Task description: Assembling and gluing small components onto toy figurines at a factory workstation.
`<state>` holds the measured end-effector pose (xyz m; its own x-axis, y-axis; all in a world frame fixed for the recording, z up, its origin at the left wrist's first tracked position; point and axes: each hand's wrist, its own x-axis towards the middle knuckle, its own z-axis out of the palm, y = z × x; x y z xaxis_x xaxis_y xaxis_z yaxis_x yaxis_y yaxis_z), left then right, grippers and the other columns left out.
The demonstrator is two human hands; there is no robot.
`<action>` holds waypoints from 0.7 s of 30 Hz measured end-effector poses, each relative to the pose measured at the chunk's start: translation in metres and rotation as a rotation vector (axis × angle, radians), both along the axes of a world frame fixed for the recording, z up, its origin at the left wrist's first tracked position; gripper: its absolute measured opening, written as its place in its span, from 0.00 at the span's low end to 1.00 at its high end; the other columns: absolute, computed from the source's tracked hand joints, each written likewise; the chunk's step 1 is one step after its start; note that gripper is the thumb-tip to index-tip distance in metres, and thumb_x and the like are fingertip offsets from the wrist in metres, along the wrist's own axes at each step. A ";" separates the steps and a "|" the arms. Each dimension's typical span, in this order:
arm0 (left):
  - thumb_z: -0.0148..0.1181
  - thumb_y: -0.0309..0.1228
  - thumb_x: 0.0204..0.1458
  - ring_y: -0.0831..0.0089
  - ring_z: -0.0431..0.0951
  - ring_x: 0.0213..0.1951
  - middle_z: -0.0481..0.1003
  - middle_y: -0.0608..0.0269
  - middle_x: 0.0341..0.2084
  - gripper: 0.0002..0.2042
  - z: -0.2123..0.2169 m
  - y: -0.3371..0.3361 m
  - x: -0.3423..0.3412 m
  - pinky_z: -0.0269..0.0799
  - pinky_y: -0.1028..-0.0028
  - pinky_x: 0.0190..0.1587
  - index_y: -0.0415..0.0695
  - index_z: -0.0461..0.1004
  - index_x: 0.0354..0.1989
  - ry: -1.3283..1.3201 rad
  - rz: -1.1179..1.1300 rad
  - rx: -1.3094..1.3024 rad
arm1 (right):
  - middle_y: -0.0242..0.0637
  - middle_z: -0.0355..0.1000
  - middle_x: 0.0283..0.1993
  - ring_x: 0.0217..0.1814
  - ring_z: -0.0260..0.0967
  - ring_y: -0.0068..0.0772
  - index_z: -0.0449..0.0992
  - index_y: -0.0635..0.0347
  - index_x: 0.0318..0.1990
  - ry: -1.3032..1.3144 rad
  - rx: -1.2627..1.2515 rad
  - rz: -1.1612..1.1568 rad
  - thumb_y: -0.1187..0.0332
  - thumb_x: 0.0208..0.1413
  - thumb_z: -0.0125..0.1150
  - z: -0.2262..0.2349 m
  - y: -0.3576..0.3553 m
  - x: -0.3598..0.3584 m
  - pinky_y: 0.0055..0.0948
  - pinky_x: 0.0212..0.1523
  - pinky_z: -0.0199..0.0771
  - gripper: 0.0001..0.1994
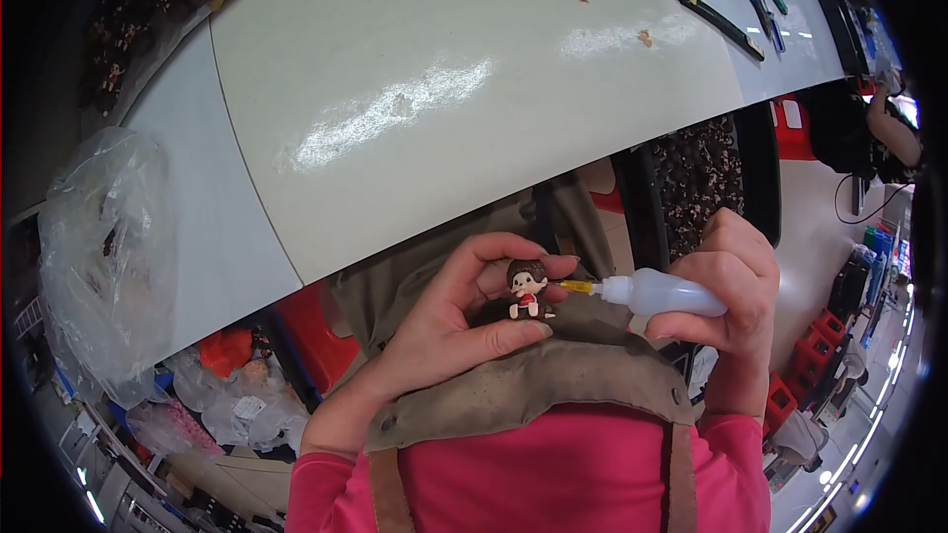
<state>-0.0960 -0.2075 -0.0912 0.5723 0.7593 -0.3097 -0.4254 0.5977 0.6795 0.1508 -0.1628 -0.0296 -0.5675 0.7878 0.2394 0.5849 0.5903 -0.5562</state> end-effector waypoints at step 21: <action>0.49 0.18 0.45 0.68 0.72 0.47 0.66 0.51 0.50 0.24 0.065 0.033 0.013 0.66 0.72 0.50 0.38 0.58 0.55 0.181 0.047 0.119 | 0.36 0.69 0.41 0.44 0.65 0.21 0.66 0.66 0.46 0.640 -0.099 -0.573 0.67 0.53 0.56 0.023 0.126 0.070 0.20 0.44 0.64 0.16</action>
